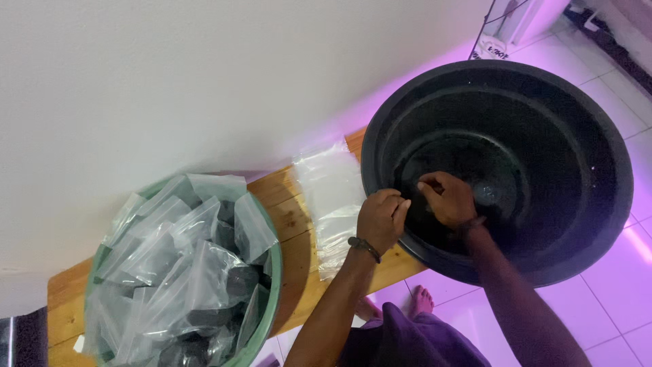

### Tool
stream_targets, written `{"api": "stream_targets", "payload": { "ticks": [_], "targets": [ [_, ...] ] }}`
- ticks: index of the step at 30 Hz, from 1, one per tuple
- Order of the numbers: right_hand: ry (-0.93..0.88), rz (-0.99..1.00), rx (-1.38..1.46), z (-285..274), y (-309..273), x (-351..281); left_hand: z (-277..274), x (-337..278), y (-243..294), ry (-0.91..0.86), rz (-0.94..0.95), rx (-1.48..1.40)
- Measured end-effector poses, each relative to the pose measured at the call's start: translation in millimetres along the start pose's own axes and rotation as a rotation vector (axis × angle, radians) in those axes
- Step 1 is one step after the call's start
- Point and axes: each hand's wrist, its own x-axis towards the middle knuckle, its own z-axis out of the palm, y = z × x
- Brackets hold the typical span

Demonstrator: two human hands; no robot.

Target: The person scoops black filter media from a bucket of water into a small plastic bag using a scoop, seals the bag, and places it into a green bin.

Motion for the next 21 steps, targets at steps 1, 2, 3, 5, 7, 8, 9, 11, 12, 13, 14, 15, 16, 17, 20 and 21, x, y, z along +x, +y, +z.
{"api": "stream_targets", "payload": {
  "ticks": [1, 2, 3, 5, 7, 8, 9, 11, 12, 13, 14, 15, 16, 17, 20, 21],
  "targets": [
    [-0.031, -0.047, 0.004, 0.0, 15.4, 6.2, 1.5, -0.6, 0.2, 0.012, -0.018, 0.013],
    [-0.062, -0.094, 0.008, 0.1, 30.5, 12.3, 2.8, -1.3, 0.5, 0.024, -0.035, 0.027],
    [-0.067, -0.097, 0.008, -3.3, 31.0, 13.5, 4.5, -0.2, 1.8, 0.028, -0.039, 0.030],
    [-0.078, -0.179, -0.018, -10.0, 32.0, 16.1, 8.1, 2.4, 3.7, 0.037, -0.014, 0.052],
    [-0.097, -0.173, -0.028, -15.1, 30.3, 17.5, 13.9, 2.4, 4.9, 0.044, -0.021, 0.078],
    [-0.114, -0.165, -0.038, -17.4, 29.6, 18.2, 16.8, 2.1, 5.4, 0.048, -0.026, 0.101],
    [-0.120, -0.163, -0.037, -19.0, 30.0, 18.0, 17.0, 1.2, 4.4, 0.047, -0.032, 0.103],
    [-0.148, -0.221, -0.034, -21.8, 30.0, 19.8, 17.2, 0.7, 1.2, 0.114, -0.015, 0.082],
    [-0.154, -0.222, -0.033, -22.3, 32.4, 21.6, 9.4, 4.8, 8.5, 0.115, -0.020, 0.086],
    [-0.150, -0.215, -0.043, -22.4, 35.0, 22.4, 1.3, 8.2, 15.9, 0.175, -0.039, 0.079],
    [-0.146, -0.208, -0.052, -22.1, 37.1, 23.0, -7.4, 11.4, 23.1, 0.235, -0.059, 0.073],
    [-0.150, -0.212, -0.051, -23.8, 35.6, 22.6, -9.9, 9.6, 19.1, 0.238, -0.061, 0.077],
    [-0.160, -0.216, -0.056, -25.1, 33.7, 22.2, -12.7, 7.7, 14.9, 0.331, -0.123, 0.030],
    [-0.173, -0.213, -0.060, -25.6, 32.9, 18.8, -16.3, 3.4, 11.3, 0.418, -0.187, -0.019],
    [-0.186, -0.189, -0.070, -20.2, 29.2, 19.2, -22.6, -15.7, -10.1, 0.421, -0.423, -0.029],
    [-0.186, -0.185, -0.070, -15.3, 34.7, 21.5, -24.5, -19.1, -14.0, 0.418, -0.425, -0.030]
  ]
}}
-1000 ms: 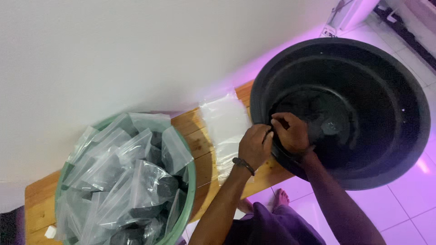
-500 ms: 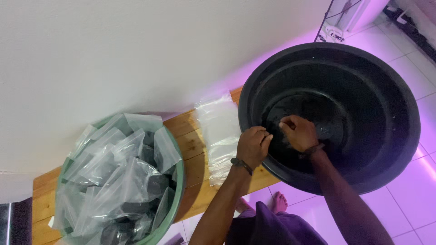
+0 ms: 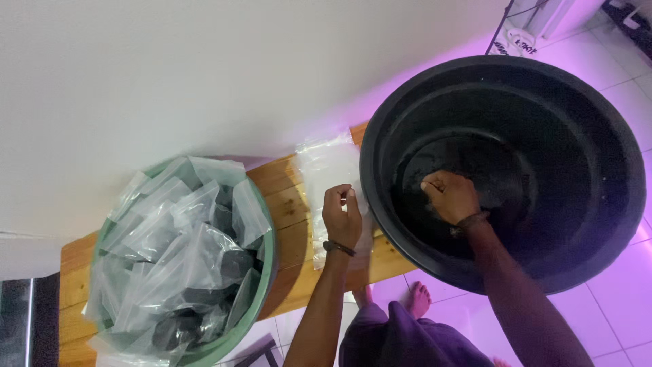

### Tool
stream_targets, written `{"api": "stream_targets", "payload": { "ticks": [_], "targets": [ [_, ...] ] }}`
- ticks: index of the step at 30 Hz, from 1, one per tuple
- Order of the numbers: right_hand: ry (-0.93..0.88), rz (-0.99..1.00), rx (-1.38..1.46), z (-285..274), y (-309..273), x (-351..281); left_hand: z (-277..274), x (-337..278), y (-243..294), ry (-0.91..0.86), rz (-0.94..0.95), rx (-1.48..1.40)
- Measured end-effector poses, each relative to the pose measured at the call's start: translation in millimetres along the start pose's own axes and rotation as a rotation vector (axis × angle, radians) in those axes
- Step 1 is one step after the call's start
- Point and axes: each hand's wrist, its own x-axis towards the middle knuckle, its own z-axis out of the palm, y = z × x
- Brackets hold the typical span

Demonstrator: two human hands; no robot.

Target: The person scoops black filter media from a bucket of water into a small plastic bag using a scoop, seals the bag, and places it into a green bin.

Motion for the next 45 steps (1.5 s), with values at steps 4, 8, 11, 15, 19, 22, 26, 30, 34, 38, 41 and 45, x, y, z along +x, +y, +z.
{"api": "stream_targets", "payload": {
  "ticks": [4, 8, 11, 15, 19, 22, 26, 30, 34, 38, 41, 45],
  "targets": [
    [0.016, 0.051, -0.070, 13.5, 23.3, 10.3, -3.3, 0.1, -16.9, -0.063, -0.041, 0.002],
    [0.094, 0.073, -0.022, 7.6, 8.2, -0.7, -8.3, 4.5, -24.7, -0.046, -0.021, 0.004],
    [0.036, 0.155, -0.094, 10.0, 32.7, 11.7, -12.3, 4.3, -40.9, -0.173, -0.156, 0.046],
    [0.090, 0.143, -0.201, 17.8, 62.4, 16.9, -2.6, -22.6, -111.0, -0.433, -0.009, 0.431],
    [0.128, 0.224, -0.128, 6.5, 64.5, 16.5, 2.5, -52.2, -136.5, -0.852, -0.021, 0.762],
    [0.156, 0.256, -0.111, -0.5, 68.1, 17.0, 8.2, -72.8, -162.3, -0.804, 0.094, 0.806],
    [0.162, 0.273, -0.122, -10.6, 75.0, 17.3, 7.0, -77.5, -173.2, -0.514, 0.327, 0.732],
    [0.079, 0.302, -0.204, -31.5, 69.0, 5.5, -4.8, -56.2, -142.0, -0.737, 0.040, 0.649],
    [-0.341, 0.399, -0.625, -57.2, 45.1, -14.6, -24.2, -16.7, -90.0, -0.765, -0.317, 0.601],
    [-0.562, 0.455, -0.702, -85.0, -22.1, -44.2, -34.2, 13.5, -59.6, -0.342, -0.244, 0.446],
    [-0.516, 0.473, -0.649, -64.8, 77.5, -26.3, -24.8, 14.8, -112.4, -0.028, -0.263, 0.386],
    [-0.516, 0.443, -0.606, -80.1, 57.4, -33.0, -37.9, 57.2, -17.2, -0.046, -0.530, 0.219]
  ]
}}
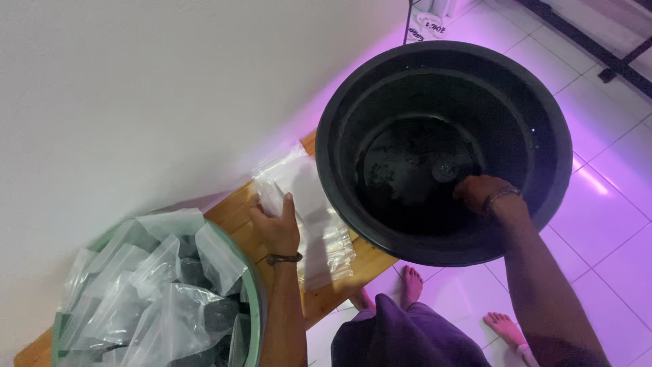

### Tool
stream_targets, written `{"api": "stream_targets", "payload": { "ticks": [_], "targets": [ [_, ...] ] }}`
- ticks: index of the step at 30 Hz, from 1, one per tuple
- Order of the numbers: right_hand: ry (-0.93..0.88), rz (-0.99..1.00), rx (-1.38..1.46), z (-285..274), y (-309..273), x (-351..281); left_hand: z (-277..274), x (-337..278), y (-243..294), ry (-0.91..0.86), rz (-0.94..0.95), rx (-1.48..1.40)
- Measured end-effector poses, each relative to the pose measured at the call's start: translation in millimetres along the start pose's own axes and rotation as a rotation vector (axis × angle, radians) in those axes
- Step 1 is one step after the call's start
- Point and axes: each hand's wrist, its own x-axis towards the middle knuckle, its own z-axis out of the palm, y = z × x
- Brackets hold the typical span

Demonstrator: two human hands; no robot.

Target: The person scoops black filter media from a bucket of water into a small plastic bag using a scoop, seals the bag, and places it into a green bin.

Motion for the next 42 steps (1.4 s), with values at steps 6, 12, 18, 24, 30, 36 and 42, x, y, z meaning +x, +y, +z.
{"api": "stream_targets", "payload": {
  "ticks": [6, 12, 18, 24, 30, 36, 42],
  "targets": [
    [0.025, 0.002, -0.058, 9.4, 16.1, 8.4, 4.6, -22.9, 73.1, -0.015, 0.305, -0.276],
    [0.203, -0.069, 0.038, -9.1, 4.7, -21.9, 35.3, -37.9, 115.9, -0.087, 0.588, -0.511],
    [0.623, -0.170, 0.597, -24.5, -20.1, -47.1, 79.2, -45.3, 117.6, -0.416, 0.559, -0.289],
    [0.755, -0.274, 1.071, -16.8, -62.4, -57.6, 117.5, -70.5, 103.0, -0.679, 0.195, -0.429],
    [0.712, -0.225, 0.999, -8.7, -107.2, -58.1, 147.2, -89.2, 82.6, -0.902, -0.142, -0.625],
    [0.952, -0.228, 0.948, 14.2, -87.7, -31.5, 134.5, -92.3, 89.5, -1.097, -0.110, -0.927],
    [0.898, -0.224, 1.077, 6.9, -73.6, -25.0, 130.1, -96.9, 95.4, -0.964, 0.020, -0.640]
  ]
}}
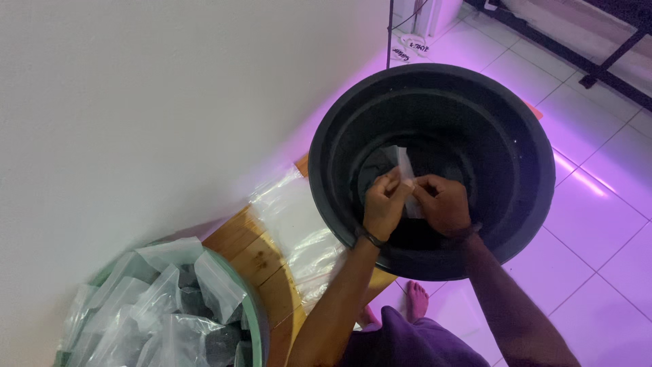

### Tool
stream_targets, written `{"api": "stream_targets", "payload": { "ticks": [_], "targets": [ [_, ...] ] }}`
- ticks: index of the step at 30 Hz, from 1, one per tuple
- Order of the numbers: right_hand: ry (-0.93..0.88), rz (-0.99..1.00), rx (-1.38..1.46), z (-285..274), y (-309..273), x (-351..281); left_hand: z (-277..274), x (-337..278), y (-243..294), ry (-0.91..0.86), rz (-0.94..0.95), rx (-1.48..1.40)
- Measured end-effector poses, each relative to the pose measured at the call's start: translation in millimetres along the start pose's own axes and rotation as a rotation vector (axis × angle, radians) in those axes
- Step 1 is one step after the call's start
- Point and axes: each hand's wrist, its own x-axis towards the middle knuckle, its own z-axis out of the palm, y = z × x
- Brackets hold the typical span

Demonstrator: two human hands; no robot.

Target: The person scoops black filter media from a bucket of water into a small plastic bag using a scoop, seals the bag, and places it into a green bin.

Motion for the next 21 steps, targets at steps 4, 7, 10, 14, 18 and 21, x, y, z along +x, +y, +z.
{"api": "stream_targets", "payload": {
  "ticks": [4, 7, 10, 14, 18, 21],
  "targets": [
    [-0.030, 0.022, -0.074, -3.2, 0.5, 1.0, 2.5, -4.5, 16.5, 0.113, 0.072, 0.338],
    [-0.045, 0.026, -0.048, -2.1, 7.8, 3.1, -5.4, 9.2, -15.0, 0.095, 0.059, 0.303],
    [-0.098, 0.079, 0.071, -7.2, 10.9, 6.2, -8.2, 13.3, -27.3, 0.008, 0.023, 0.078],
    [-0.199, 0.280, 0.346, -14.1, 8.0, 6.7, -11.9, 14.4, -34.4, -0.104, 0.011, -0.250],
    [-0.198, 0.298, 0.421, -16.8, 12.5, 9.5, -11.9, 6.1, -14.0, -0.137, 0.026, -0.258],
    [-0.214, 0.319, 0.535, -15.5, 31.8, 11.9, -12.2, 7.7, -16.6, -0.122, 0.024, -0.194]
  ]
}}
